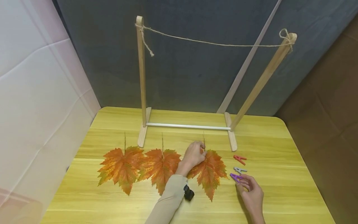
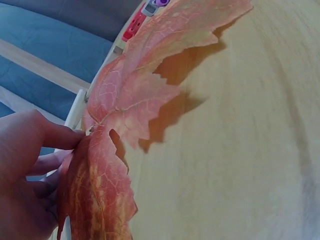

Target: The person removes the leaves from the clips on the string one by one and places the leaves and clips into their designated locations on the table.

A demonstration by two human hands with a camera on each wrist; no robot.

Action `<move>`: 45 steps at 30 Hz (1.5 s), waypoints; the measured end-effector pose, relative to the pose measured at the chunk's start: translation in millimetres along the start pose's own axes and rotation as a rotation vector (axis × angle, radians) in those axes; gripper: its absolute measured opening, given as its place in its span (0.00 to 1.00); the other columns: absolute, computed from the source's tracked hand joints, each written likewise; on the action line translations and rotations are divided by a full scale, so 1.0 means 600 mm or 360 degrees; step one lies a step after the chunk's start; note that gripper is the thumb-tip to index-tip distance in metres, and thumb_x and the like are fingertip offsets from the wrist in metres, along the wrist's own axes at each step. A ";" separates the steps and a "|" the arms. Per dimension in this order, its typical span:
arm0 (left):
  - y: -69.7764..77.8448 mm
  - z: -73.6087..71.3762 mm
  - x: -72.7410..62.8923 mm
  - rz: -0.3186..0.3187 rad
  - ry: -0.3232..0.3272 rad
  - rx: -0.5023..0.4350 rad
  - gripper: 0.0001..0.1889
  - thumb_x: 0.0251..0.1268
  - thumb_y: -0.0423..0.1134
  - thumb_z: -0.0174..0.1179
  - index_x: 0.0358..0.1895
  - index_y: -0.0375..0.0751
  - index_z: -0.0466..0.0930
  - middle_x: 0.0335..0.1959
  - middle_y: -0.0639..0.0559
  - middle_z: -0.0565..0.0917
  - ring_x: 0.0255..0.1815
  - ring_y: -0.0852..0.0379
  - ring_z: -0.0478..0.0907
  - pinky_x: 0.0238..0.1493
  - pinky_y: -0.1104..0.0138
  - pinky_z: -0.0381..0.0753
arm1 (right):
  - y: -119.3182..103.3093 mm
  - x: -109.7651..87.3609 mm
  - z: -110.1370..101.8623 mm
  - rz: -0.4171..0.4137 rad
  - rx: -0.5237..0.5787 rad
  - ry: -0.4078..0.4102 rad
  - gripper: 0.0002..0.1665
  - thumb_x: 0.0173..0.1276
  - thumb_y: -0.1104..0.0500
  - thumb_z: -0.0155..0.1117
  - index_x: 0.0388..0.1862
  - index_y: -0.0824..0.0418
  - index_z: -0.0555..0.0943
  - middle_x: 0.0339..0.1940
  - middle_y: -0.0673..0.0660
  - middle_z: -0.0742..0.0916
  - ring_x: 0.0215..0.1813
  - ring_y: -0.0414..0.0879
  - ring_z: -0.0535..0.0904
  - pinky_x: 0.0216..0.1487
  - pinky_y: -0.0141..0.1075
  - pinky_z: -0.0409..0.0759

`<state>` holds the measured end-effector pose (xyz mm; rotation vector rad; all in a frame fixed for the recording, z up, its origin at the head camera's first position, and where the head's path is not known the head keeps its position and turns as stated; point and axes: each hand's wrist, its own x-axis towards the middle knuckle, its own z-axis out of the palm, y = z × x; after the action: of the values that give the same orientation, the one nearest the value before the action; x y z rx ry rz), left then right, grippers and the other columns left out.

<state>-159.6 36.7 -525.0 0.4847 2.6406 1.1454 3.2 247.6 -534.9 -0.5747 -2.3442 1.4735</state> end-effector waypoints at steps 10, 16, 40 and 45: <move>0.001 0.003 -0.003 0.0001 0.0029 0.0099 0.13 0.70 0.41 0.64 0.53 0.41 0.80 0.51 0.47 0.82 0.56 0.48 0.77 0.49 0.60 0.81 | 0.002 -0.008 0.002 -0.0035 -0.0200 0.0058 0.19 0.56 0.76 0.71 0.48 0.69 0.84 0.40 0.64 0.88 0.36 0.28 0.80 0.44 0.16 0.78; 0.002 0.006 -0.005 -0.0023 0.0044 0.0125 0.13 0.70 0.41 0.64 0.52 0.42 0.79 0.51 0.47 0.81 0.56 0.48 0.76 0.49 0.59 0.80 | 0.007 -0.012 0.005 -0.0126 -0.0343 0.0117 0.19 0.54 0.76 0.73 0.46 0.68 0.85 0.40 0.62 0.87 0.37 0.31 0.79 0.44 0.13 0.75; 0.012 -0.008 -0.014 0.0043 0.0085 0.0204 0.17 0.72 0.45 0.62 0.57 0.42 0.78 0.53 0.46 0.81 0.55 0.45 0.76 0.57 0.54 0.77 | -0.001 -0.005 -0.007 -0.0018 -0.0120 0.0038 0.22 0.56 0.75 0.72 0.51 0.69 0.82 0.45 0.63 0.87 0.40 0.31 0.80 0.48 0.16 0.77; 0.019 -0.020 -0.020 0.0069 0.0073 0.0186 0.17 0.73 0.44 0.61 0.59 0.41 0.78 0.53 0.45 0.80 0.54 0.45 0.76 0.55 0.54 0.77 | -0.009 0.001 -0.008 -0.0125 -0.0162 0.0070 0.19 0.58 0.74 0.73 0.49 0.69 0.83 0.42 0.64 0.87 0.37 0.27 0.79 0.45 0.16 0.78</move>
<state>-150.2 31.2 -507.7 0.5456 2.7612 1.0299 3.9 249.5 -528.2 -0.5280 -2.3902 1.3006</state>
